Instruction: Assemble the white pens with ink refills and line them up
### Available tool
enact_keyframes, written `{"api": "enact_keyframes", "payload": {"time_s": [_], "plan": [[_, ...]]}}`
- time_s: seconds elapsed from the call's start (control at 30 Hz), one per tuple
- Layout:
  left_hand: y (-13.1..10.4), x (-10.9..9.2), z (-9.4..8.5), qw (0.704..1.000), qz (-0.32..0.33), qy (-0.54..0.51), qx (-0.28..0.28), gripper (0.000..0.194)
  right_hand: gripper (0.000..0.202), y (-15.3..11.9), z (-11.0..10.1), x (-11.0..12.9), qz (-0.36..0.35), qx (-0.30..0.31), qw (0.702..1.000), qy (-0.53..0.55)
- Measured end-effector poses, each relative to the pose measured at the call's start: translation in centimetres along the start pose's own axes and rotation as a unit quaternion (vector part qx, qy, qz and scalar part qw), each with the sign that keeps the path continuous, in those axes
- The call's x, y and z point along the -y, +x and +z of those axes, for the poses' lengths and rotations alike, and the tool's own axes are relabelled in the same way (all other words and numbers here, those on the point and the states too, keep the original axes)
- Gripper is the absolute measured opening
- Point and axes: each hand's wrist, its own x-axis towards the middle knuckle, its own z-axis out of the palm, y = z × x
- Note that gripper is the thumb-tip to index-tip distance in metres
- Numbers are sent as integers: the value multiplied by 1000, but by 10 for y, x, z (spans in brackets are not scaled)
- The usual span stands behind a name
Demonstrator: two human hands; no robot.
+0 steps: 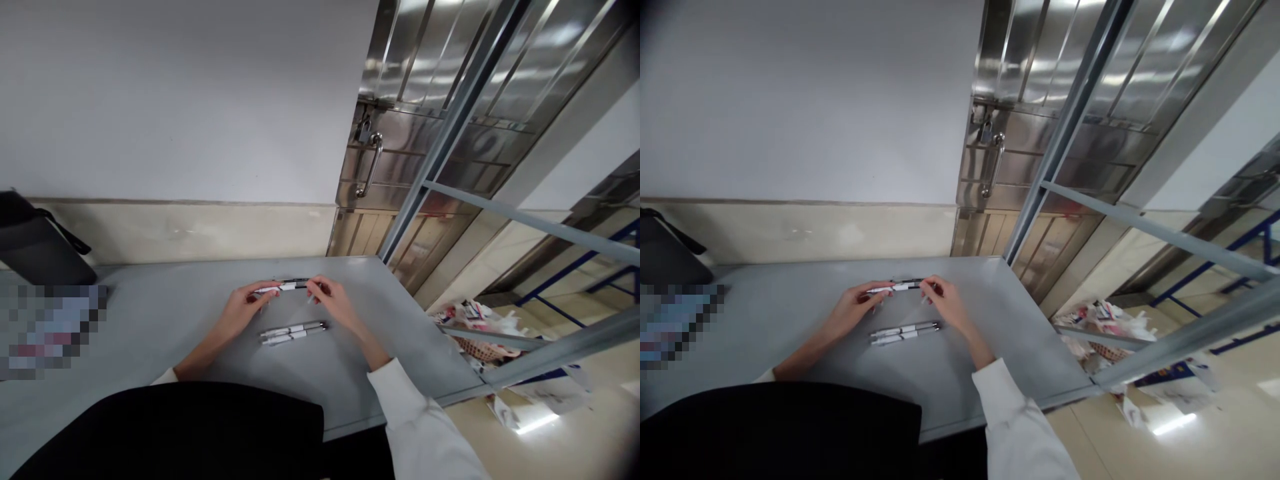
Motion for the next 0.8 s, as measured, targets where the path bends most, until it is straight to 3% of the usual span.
{"api": "enact_keyframes", "payload": {"time_s": [0.13,0.3,0.47,0.8], "plan": [[-1,0,1,1000,2,-4,-5,45,48,5,-6,-8,17,-42,999,31],[0,2,0,1000,6,-9,-20,46,30,11,-14,-20,21,-118,991,61],[0,4,0,1000,11,-8,-25,47,23,12,-14,-19,4,-125,988,92],[-1,4,0,1000,10,-12,-24,48,33,13,-13,-20,13,-155,981,117]]}}
